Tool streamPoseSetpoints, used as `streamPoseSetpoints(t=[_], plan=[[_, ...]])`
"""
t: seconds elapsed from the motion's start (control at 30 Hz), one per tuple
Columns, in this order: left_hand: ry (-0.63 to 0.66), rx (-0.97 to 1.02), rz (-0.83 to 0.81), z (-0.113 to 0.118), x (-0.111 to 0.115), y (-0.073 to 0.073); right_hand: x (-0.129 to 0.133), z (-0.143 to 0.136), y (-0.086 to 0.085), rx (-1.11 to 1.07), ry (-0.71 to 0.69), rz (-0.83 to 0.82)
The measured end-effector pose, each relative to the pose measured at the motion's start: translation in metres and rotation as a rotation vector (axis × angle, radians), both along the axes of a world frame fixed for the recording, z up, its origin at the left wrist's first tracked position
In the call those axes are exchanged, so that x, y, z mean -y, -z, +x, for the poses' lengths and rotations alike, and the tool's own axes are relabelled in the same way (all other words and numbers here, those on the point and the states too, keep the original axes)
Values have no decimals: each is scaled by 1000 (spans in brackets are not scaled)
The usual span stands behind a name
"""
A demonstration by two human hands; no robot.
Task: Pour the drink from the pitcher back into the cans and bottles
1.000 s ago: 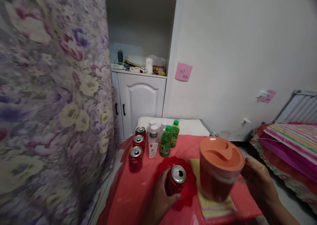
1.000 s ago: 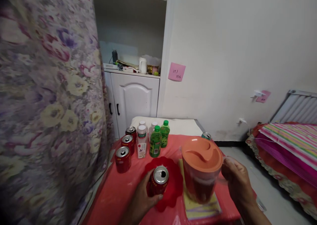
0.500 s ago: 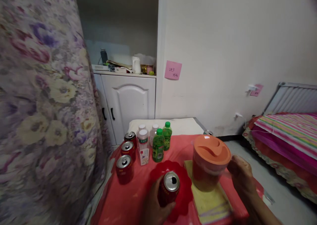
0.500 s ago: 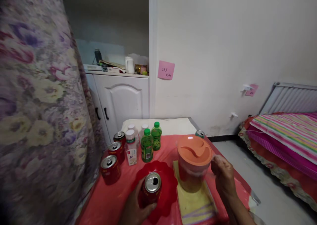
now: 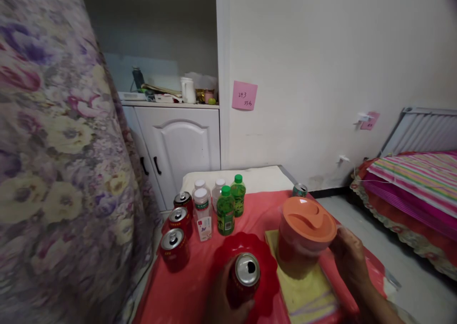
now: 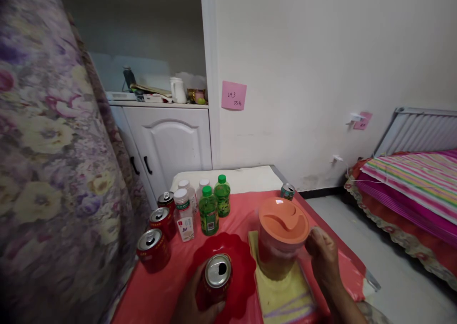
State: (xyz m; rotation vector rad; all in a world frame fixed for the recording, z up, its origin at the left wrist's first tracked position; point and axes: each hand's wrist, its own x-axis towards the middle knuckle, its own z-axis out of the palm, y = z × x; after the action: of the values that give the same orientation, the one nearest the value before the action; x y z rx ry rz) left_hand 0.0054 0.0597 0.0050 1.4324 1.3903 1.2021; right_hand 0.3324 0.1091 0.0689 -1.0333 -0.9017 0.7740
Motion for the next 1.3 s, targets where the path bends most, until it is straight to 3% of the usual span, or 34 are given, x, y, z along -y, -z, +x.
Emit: streamPoseSetpoints(t=[0.27, 0.47, 0.73, 0.8, 0.9, 1.03, 1.17, 1.3], plan=[[15, -20, -6, 1, 3, -10, 8, 7, 6, 221, 103, -83], [-11, -8, -33, 6, 6, -21, 24, 21, 24, 200, 48, -134], [-44, 13, 2, 8, 5, -20, 70, 27, 37, 228, 283, -240], [-42, 8, 18, 8, 5, -17, 84, 24, 42, 272, 284, -233], [-3, -17, 42, 7, 5, -14, 100, 12, 50, 334, 194, -238], [-6, -39, 61, 6, 6, -15, 106, -21, 54, 459, -99, -201], [-19, -21, 59, 9, 6, -20, 94, -62, 49, 474, -196, -126], [-41, 17, 57, 11, 7, -23, 75, -98, 34, 560, -400, -74]])
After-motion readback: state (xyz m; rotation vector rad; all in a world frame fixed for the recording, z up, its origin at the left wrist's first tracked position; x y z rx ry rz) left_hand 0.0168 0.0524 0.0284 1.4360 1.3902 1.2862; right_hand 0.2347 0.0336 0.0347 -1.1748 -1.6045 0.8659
